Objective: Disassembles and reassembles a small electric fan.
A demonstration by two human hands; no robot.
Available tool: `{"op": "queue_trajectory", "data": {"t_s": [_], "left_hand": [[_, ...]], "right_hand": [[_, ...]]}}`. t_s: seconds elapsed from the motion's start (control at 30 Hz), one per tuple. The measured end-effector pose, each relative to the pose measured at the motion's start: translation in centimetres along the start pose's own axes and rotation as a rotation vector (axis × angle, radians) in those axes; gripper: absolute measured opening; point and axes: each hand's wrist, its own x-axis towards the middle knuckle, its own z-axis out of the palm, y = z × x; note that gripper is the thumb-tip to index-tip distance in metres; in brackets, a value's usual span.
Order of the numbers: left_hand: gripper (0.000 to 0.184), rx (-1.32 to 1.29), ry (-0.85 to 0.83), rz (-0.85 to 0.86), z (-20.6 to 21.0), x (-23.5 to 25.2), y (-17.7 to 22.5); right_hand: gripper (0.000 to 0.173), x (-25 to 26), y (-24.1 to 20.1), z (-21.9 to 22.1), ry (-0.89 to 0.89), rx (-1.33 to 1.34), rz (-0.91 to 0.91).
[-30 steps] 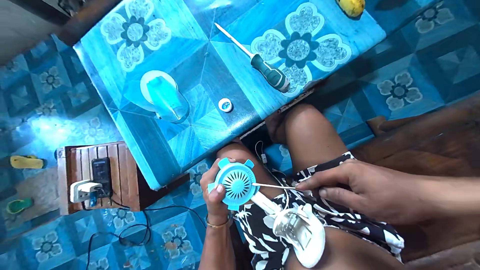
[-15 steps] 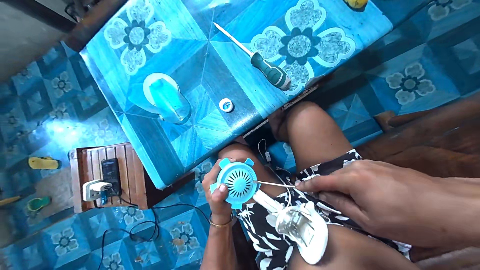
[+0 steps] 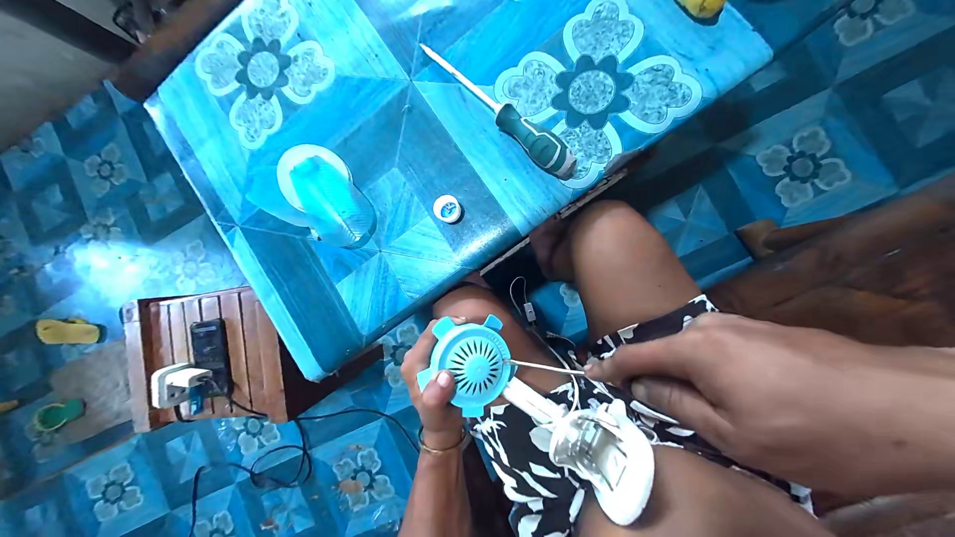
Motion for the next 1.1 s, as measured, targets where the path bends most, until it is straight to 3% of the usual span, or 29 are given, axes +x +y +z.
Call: {"op": "queue_trajectory", "data": {"t_s": [0.07,0.2,0.37,0.5,0.6,0.8,1.1], "left_hand": [[0.039,0.022,-0.009,-0.010,0.1,0.0,0.1],[0.038,-0.066,-0.035,-0.003,-0.1,0.2,0.2],[0.040,-0.088,-0.079,-0.013,-1.0,-0.1,0.1],[0.043,-0.069,-0.088,-0.037,-0.7,0.2,0.5],[0.042,-0.079,-0.071,-0.028,-0.5,0.1,0.7],[0.041,-0.090,-0.091,-0.012,0.0,0.3,0.5],[0.039,-0.072,-0.102,-0.017,0.1,0.3,0.9]], "right_hand": [[0.035,-0.1,0.0,0.1,0.004,-0.019,0.007],[0.038,0.4,3.3,2.6,0.277,-0.201,-0.327],[0.039,2.1,6.6,4.2,0.311,-0.157,-0.515],[0.039,1.5,6.3,2.2,0.334,-0.202,-0.503],[0.039,-0.3,5.2,0.3,0.473,-0.351,-0.468],[0.039,-0.2,3.7,0.4,0.591,-0.633,-0.541],[0.041,-0.3,2.7,0.0,0.590,-0.766,-0.582]]}}
